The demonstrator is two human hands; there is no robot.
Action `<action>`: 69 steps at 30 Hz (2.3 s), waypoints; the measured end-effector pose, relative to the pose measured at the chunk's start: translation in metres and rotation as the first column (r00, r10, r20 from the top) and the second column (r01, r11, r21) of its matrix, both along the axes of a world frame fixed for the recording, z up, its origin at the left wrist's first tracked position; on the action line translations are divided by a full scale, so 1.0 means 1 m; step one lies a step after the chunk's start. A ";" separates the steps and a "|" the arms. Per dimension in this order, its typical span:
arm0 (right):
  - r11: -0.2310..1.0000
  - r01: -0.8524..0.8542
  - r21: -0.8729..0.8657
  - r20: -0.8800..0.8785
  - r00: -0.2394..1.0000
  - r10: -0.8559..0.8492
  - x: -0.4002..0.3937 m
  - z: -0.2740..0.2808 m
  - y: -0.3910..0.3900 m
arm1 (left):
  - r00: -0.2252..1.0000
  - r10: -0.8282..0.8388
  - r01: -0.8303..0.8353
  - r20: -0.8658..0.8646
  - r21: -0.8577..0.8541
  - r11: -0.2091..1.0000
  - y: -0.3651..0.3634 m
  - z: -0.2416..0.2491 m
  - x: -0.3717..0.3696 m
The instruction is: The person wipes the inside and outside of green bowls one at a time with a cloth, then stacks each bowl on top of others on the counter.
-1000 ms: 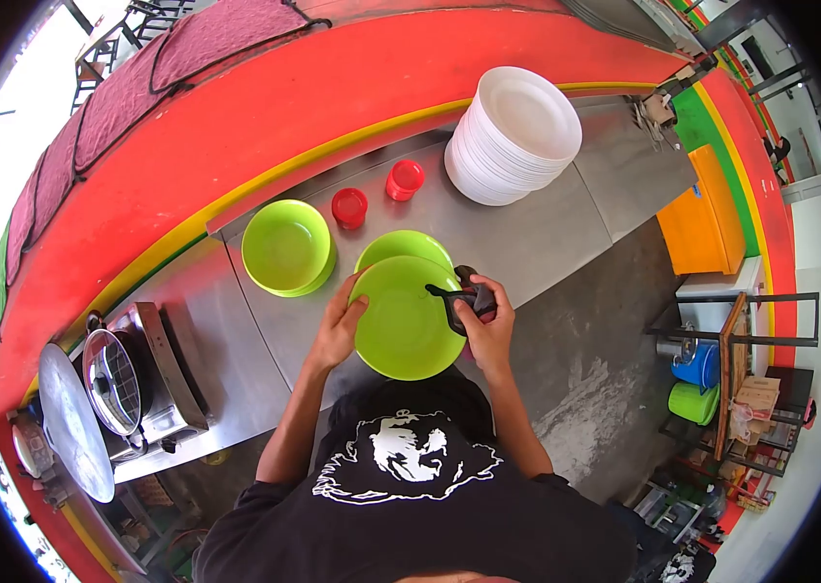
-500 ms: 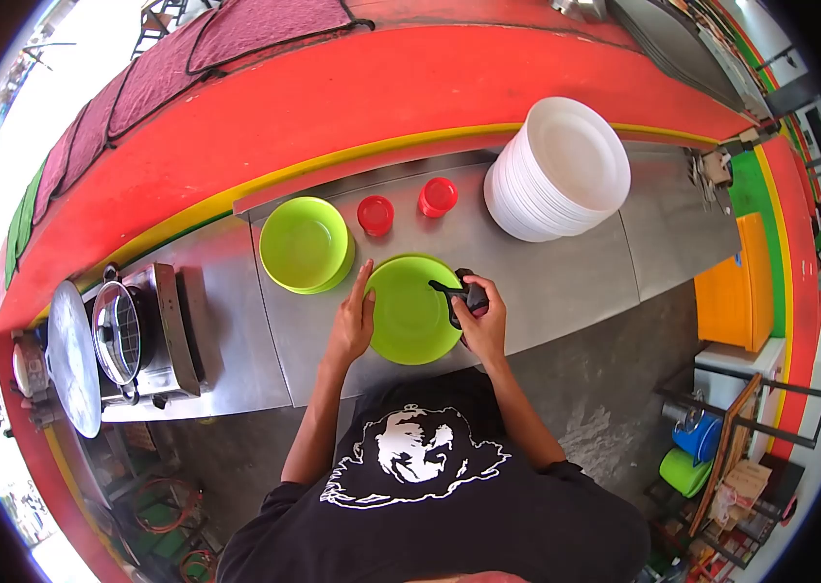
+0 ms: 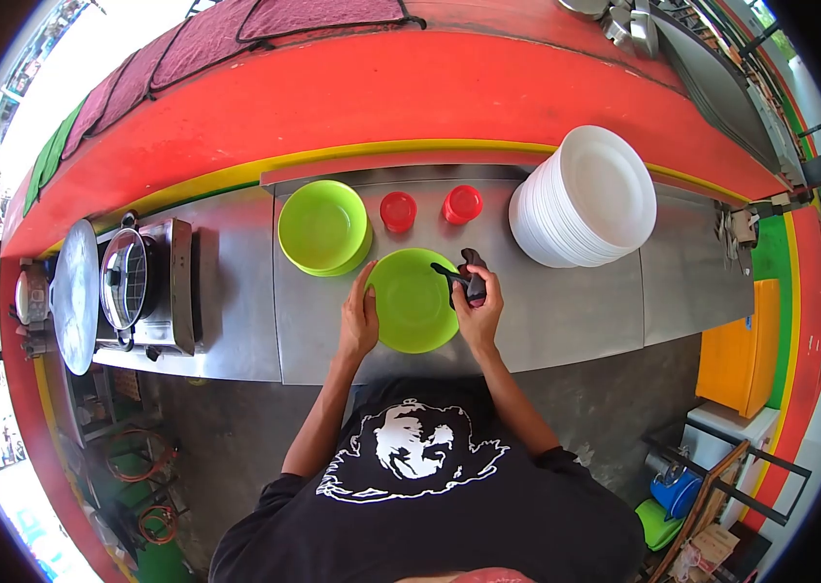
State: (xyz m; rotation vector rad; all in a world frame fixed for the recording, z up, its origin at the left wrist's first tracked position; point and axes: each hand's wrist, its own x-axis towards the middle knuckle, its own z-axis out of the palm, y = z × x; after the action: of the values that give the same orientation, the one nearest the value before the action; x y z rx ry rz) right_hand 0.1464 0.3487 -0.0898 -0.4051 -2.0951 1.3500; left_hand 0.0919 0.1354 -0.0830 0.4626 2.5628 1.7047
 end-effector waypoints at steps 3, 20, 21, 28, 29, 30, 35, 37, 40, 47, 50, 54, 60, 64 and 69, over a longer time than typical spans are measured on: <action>0.999 -0.002 -0.036 0.000 1.000 0.002 -0.003 0.000 0.001 | 0.999 0.042 -0.042 -0.016 0.000 0.999 0.001 -0.004 0.003; 0.965 -0.050 -0.259 -0.002 0.999 0.051 0.003 0.014 0.018 | 0.993 0.026 -0.053 0.112 0.244 0.968 -0.010 -0.017 0.000; 0.969 -0.029 -0.245 -0.008 1.000 0.028 0.003 0.023 0.017 | 0.992 0.028 -0.061 0.125 0.269 0.961 -0.011 -0.014 0.000; 0.987 0.040 -0.158 -0.056 0.997 -0.050 -0.007 0.051 -0.005 | 0.992 0.099 -0.112 0.080 0.181 0.977 -0.032 0.009 -0.009; 0.990 0.026 -0.135 -0.079 0.996 -0.037 -0.008 0.056 -0.012 | 0.990 0.103 -0.120 0.100 0.183 0.976 -0.035 0.013 -0.010; 0.994 0.011 -0.112 -0.103 0.994 -0.023 -0.011 0.063 -0.022 | 0.987 0.107 -0.128 0.120 0.185 0.974 -0.040 0.014 -0.011; 0.956 -0.120 -0.266 -0.093 0.991 0.099 -0.021 0.090 -0.078 | 0.978 0.112 -0.147 0.174 0.205 0.968 -0.067 0.012 -0.018; 0.935 -0.153 -0.321 -0.088 0.987 0.131 -0.026 0.090 -0.104 | 0.977 0.112 -0.149 0.179 0.205 0.967 -0.079 0.014 -0.022; 0.897 -0.203 -0.392 -0.085 0.979 0.184 -0.033 0.076 -0.141 | 0.974 0.098 -0.145 0.203 0.227 0.963 -0.098 0.013 -0.026; 0.831 -0.234 -0.505 -0.074 0.971 0.228 -0.044 0.053 -0.201 | 0.969 0.092 -0.152 0.228 0.259 0.954 -0.140 0.009 -0.041; 0.832 -0.148 -0.534 0.019 0.982 0.187 -0.054 0.046 -0.212 | 0.968 0.058 -0.127 0.244 0.278 0.952 -0.153 0.003 -0.052; 0.865 -0.065 -0.498 0.020 0.996 0.087 -0.074 0.031 -0.221 | 0.967 -0.030 -0.068 0.254 0.368 0.927 -0.162 -0.011 -0.075; 0.986 0.155 0.054 -0.026 0.988 -0.154 -0.106 -0.025 -0.213 | 0.974 -0.109 0.012 0.197 0.440 0.898 -0.163 -0.025 -0.112; 0.949 0.163 -0.269 0.063 0.986 -0.152 -0.110 0.011 -0.222 | 0.965 -0.138 0.028 0.223 0.438 0.898 -0.162 -0.025 -0.137; 0.975 0.220 0.029 -0.062 0.974 -0.218 -0.131 -0.038 -0.205 | 0.957 -0.152 0.034 0.247 0.425 0.904 -0.158 -0.029 -0.158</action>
State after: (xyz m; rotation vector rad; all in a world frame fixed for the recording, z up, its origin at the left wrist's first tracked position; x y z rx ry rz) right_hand 0.0154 0.1441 -0.1281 -0.5573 -1.9599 1.1806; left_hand -0.0661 -0.0225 -0.1121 0.3215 1.9527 2.1136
